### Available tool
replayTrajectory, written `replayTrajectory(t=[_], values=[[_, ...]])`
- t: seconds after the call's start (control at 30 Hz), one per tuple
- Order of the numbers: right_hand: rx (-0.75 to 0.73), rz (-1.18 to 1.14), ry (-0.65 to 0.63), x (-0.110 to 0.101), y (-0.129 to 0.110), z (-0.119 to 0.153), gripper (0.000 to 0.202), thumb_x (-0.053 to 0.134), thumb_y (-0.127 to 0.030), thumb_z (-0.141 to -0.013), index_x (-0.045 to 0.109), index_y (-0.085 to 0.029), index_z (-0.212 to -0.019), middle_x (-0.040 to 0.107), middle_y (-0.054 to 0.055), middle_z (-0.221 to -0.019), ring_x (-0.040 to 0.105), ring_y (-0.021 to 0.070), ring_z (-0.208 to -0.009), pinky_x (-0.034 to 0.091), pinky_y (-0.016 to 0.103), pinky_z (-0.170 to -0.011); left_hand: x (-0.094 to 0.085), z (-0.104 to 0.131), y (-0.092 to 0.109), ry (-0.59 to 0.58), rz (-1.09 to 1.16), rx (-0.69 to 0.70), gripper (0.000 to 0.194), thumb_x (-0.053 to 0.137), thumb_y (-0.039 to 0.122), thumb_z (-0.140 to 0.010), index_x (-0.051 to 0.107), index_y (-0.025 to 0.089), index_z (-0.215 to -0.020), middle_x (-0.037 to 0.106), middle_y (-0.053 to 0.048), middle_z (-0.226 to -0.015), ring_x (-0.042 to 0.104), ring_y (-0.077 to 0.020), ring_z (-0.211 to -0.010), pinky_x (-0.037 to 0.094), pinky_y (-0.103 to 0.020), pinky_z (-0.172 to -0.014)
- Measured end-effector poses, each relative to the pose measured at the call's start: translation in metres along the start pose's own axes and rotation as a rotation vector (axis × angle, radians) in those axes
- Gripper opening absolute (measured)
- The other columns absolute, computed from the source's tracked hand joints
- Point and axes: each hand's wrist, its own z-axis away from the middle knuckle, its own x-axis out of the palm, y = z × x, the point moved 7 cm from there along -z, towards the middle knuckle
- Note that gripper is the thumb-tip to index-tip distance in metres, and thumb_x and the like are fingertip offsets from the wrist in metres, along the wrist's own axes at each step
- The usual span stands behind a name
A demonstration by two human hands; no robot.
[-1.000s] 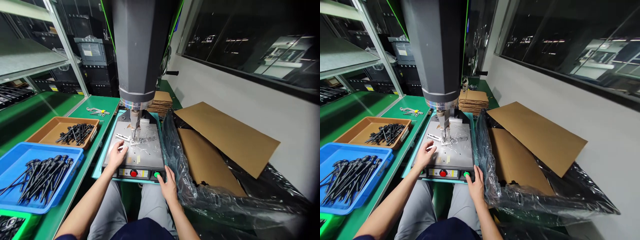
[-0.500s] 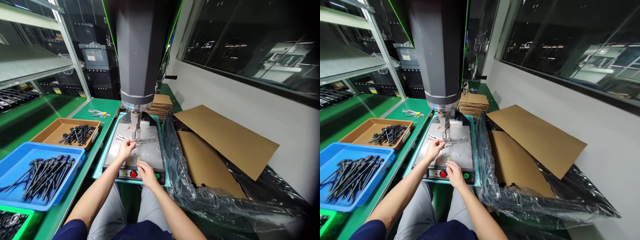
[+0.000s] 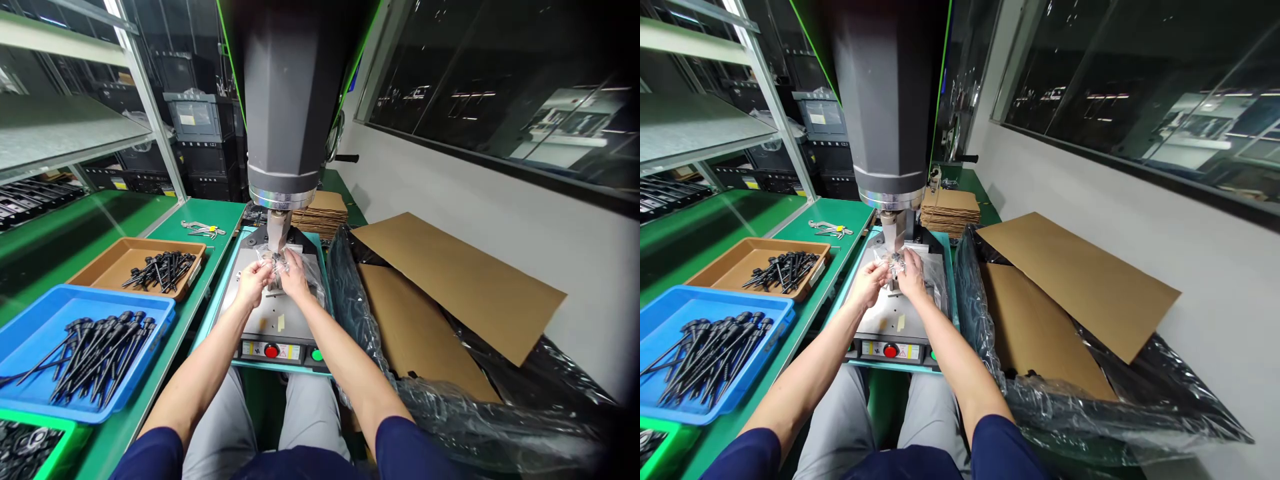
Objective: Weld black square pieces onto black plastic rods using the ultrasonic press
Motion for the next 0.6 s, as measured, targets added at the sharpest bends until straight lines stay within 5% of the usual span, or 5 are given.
replayTrajectory(t=[0.13, 0.3, 0.47, 0.6], values=[[0.066, -0.072, -0.082, 0.011, 0.006, -0.031, 0.027, 0.061, -0.026, -0.084, 0.069, -0.017, -0.108, 0.062, 0.012, -0.121, 0.055, 0.0273, -0.119, 0.039, 0.047, -0.110, -0.003, -0.018, 0.013, 0.032, 0.000, 0.011, 0.041, 0.081, 0.039, -0.061, 0.061, 0.014, -0.086, 0.061, 0.000, -0.074, 0.058, -0.0079, -0.059, 0.044, -0.020, -0.054], [0.040, -0.128, -0.077, 0.003, -0.001, -0.035, 0.023, 0.060, -0.030, -0.085, 0.069, -0.018, -0.103, 0.065, 0.009, -0.116, 0.057, 0.0242, -0.115, 0.042, 0.043, -0.106, -0.009, -0.035, 0.015, 0.076, 0.034, 0.008, 0.044, 0.083, 0.039, -0.060, 0.061, 0.014, -0.090, 0.062, 0.000, -0.073, 0.058, -0.0086, -0.059, 0.043, -0.019, -0.052], [0.121, -0.217, -0.014, -0.016, -0.006, 0.003, 0.024, 0.063, -0.033, -0.082, 0.070, -0.017, -0.099, 0.067, 0.009, -0.109, 0.060, 0.0244, -0.105, 0.047, 0.042, -0.098, -0.023, -0.045, 0.012, 0.167, 0.017, 0.031, 0.042, 0.082, 0.040, -0.061, 0.060, 0.015, -0.087, 0.063, -0.002, -0.075, 0.060, -0.0107, -0.060, 0.042, -0.020, -0.052], [0.204, -0.349, -0.129, -0.021, -0.018, 0.059, 0.030, 0.065, -0.035, -0.080, 0.068, -0.017, -0.104, 0.068, 0.006, -0.096, 0.063, 0.0199, -0.085, 0.053, 0.034, -0.078, -0.042, -0.042, 0.004, 0.219, -0.049, 0.036, 0.037, 0.079, 0.040, -0.065, 0.059, 0.014, -0.084, 0.062, -0.003, -0.073, 0.060, -0.0117, -0.060, 0.043, -0.022, -0.053]])
